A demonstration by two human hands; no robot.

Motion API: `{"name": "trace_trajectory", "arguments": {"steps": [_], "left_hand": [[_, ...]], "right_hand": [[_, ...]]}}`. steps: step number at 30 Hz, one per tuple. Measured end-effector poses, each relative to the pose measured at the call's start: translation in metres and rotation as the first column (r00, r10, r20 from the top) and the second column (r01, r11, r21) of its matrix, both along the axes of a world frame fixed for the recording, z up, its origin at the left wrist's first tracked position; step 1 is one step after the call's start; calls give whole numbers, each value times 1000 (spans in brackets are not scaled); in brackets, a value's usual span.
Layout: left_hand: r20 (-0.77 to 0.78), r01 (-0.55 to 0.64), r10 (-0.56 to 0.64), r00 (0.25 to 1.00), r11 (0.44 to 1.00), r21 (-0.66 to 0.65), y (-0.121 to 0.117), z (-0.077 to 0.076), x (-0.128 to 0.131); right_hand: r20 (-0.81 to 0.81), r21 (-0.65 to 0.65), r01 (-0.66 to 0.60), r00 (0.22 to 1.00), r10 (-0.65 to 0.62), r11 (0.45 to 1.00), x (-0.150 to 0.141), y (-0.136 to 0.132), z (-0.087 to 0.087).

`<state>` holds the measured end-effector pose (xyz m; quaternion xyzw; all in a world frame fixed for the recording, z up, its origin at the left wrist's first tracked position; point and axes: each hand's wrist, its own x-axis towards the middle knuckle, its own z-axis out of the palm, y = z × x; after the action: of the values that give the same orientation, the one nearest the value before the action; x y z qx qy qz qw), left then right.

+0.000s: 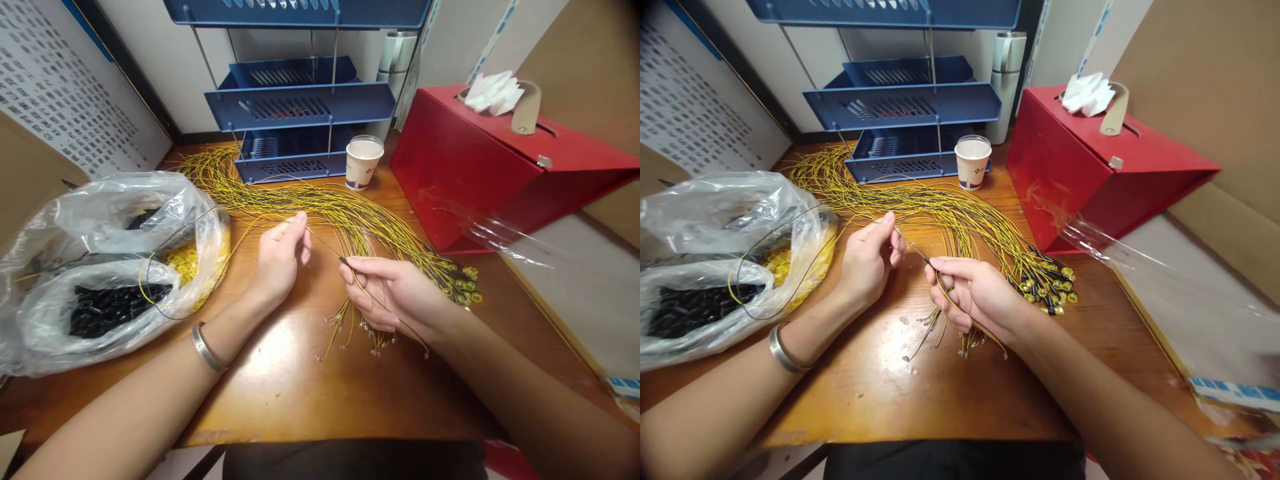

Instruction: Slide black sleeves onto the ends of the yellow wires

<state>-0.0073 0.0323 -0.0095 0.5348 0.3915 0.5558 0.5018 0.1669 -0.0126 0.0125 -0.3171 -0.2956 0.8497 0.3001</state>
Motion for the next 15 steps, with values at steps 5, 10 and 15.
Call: {"name": "trace_trajectory", "arguments": {"steps": [5,10,15], "left_hand": [[34,-97,96,995,994,49,1,1,0],[-128,49,-42,991,997,52,-5,3,2],[-277,415,-400,874,910,-4,-12,2,4]], "right_hand": [[-28,-11,-34,999,33,999,0,0,-1],[-22,12,-9,1000,9,1000,0,1,-5],[-3,36,11,1000,-11,999,0,0,-7]]}}
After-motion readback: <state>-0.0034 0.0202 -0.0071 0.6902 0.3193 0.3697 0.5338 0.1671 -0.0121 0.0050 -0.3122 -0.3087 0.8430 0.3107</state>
